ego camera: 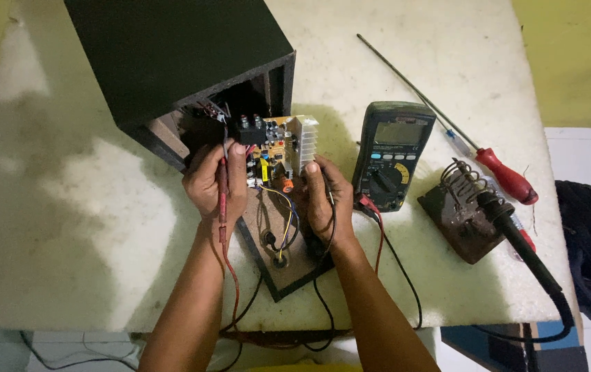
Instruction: Testing a circuit board from a speaker using a digital multimeter and probes to diagnose issues.
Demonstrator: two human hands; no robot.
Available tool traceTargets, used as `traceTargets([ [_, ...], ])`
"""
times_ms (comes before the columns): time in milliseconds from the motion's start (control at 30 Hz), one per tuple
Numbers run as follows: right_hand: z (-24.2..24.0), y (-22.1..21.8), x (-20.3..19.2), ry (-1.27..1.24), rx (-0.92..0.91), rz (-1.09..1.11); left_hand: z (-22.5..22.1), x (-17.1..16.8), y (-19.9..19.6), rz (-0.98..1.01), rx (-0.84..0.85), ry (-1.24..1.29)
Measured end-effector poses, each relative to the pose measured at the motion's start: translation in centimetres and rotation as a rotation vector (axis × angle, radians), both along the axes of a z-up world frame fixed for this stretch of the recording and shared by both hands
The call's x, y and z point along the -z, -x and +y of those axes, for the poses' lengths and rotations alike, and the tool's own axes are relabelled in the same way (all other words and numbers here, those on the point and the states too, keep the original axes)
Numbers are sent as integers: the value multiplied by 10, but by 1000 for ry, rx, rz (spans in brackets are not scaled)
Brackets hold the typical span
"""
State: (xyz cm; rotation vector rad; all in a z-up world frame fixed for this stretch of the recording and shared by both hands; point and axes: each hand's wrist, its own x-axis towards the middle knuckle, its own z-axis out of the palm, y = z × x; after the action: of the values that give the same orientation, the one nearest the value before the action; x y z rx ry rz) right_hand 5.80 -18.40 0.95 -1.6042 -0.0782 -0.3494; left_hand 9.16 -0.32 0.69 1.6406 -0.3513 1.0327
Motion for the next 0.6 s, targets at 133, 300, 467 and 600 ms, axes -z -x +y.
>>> traceTargets([
  [133, 3, 3, -8, -21, -3, -1, -2, -4, 1, 2, -21, -8],
  [300, 1, 2, -4, 16, -2, -15, -2, 4, 0, 3, -51, 1],
  [467, 3, 2, 0, 2, 0, -17, -2, 1, 0, 9, -62, 2],
  [600, 3, 2, -1, 20, 2, -11, -3, -5, 2, 17, -49, -1],
])
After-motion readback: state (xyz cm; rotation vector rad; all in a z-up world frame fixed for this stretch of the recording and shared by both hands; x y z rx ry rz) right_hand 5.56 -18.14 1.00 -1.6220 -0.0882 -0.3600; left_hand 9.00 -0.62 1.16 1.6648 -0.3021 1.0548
